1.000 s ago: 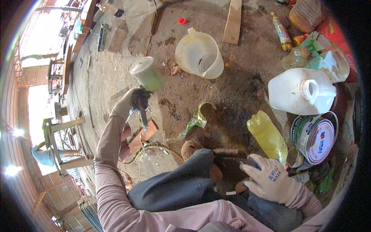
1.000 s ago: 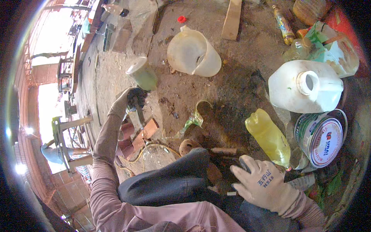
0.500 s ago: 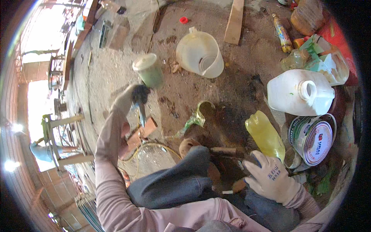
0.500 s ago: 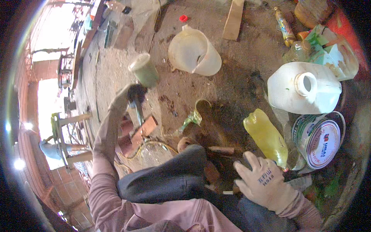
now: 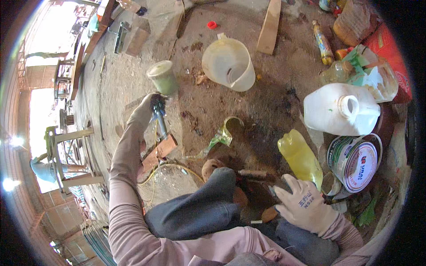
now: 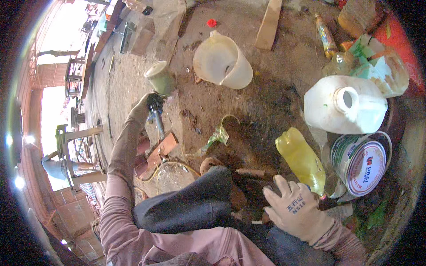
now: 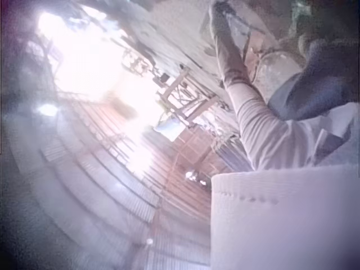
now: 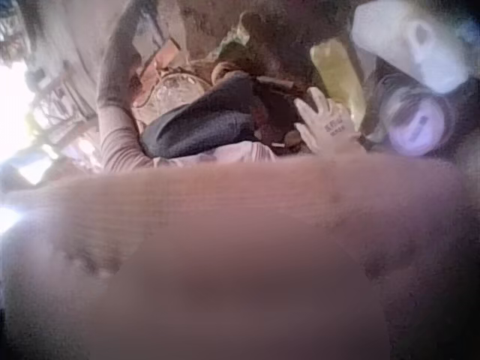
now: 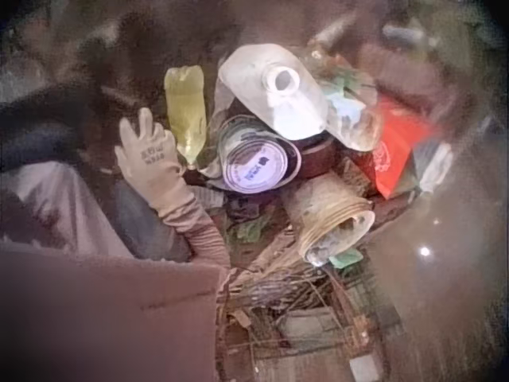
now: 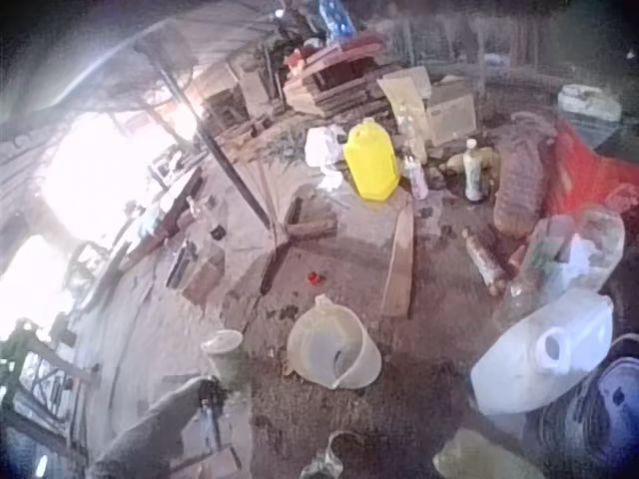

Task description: The person sits on the floor and pours liquids from several plastic jugs into a small cup and then into a spray gun container. The person also picks up a plastic bag and a jug, then pours an orange liquid into a cup.

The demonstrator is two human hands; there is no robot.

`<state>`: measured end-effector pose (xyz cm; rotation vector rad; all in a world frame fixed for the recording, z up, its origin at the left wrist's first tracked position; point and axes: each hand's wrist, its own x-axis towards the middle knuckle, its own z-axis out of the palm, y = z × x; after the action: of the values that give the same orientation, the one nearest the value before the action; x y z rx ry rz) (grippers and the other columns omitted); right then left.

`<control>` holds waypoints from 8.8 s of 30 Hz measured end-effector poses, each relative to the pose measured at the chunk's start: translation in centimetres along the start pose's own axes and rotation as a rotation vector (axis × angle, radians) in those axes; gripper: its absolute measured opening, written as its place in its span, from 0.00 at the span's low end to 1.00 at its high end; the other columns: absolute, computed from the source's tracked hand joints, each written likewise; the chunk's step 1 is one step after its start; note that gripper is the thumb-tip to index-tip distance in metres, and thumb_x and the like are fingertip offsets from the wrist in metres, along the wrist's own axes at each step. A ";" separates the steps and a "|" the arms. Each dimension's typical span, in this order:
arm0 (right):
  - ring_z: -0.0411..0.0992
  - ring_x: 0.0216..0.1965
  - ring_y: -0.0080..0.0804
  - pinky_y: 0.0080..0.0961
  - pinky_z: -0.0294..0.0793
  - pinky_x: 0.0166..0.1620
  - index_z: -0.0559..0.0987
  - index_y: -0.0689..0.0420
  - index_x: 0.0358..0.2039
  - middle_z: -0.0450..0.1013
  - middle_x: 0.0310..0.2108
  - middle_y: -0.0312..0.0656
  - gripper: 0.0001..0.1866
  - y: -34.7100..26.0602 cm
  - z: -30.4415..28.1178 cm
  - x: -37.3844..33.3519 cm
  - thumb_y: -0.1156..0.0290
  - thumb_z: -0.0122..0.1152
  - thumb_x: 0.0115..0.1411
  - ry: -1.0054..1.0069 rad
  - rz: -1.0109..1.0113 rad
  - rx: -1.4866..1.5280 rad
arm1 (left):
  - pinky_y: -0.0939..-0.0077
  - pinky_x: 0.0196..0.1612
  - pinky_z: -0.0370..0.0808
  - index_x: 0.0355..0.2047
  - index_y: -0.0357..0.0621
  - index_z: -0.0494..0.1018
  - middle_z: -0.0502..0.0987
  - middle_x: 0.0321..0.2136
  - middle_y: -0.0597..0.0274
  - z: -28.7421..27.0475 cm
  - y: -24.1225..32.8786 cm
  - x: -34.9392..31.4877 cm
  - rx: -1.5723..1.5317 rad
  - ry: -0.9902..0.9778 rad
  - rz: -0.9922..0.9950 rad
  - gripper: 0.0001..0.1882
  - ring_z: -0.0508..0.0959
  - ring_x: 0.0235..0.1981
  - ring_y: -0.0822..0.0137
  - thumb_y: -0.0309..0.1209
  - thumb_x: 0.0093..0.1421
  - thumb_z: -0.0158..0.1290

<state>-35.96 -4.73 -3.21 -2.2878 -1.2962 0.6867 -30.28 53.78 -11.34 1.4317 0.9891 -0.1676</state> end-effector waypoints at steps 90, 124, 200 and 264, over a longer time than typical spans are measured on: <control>0.72 0.56 0.60 0.52 0.69 0.59 0.65 0.59 0.63 0.69 0.58 0.63 0.55 15.7 -18.7 8.2 0.25 0.57 0.50 0.326 0.497 -0.365 | 0.79 0.31 0.78 0.47 0.35 0.77 0.79 0.31 0.66 39.5 8.1 -2.5 0.707 -0.787 0.507 0.19 0.78 0.28 0.77 0.23 0.54 0.63; 0.61 0.65 0.50 0.44 0.65 0.66 0.66 0.46 0.65 0.61 0.63 0.48 0.53 13.6 -22.5 6.9 0.71 0.78 0.34 0.153 0.065 -0.877 | 0.79 0.30 0.71 0.37 0.39 0.74 0.72 0.27 0.71 41.3 11.1 -5.0 0.620 -0.862 0.767 0.11 0.72 0.27 0.78 0.23 0.52 0.59; 0.70 0.60 0.35 0.33 0.73 0.61 0.60 0.59 0.69 0.68 0.61 0.46 0.31 15.2 -5.8 -17.2 0.79 0.54 0.66 1.466 0.340 1.093 | 0.79 0.31 0.76 0.44 0.39 0.76 0.80 0.31 0.66 46.1 9.2 -2.1 0.227 -0.795 0.624 0.11 0.80 0.29 0.73 0.20 0.59 0.55; 0.62 0.61 0.56 0.50 0.66 0.58 0.70 0.57 0.60 0.63 0.60 0.53 0.39 14.8 -8.8 -9.4 0.45 0.63 0.55 0.837 0.433 -0.557 | 0.81 0.20 0.63 0.30 0.47 0.70 0.69 0.21 0.75 46.9 8.2 -6.7 -0.029 -0.503 0.911 0.08 0.66 0.18 0.81 0.20 0.55 0.57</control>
<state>-25.04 -20.97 -2.84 -2.8219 -0.6235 -0.5828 -7.38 11.63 -8.63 1.5748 -0.1117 0.1574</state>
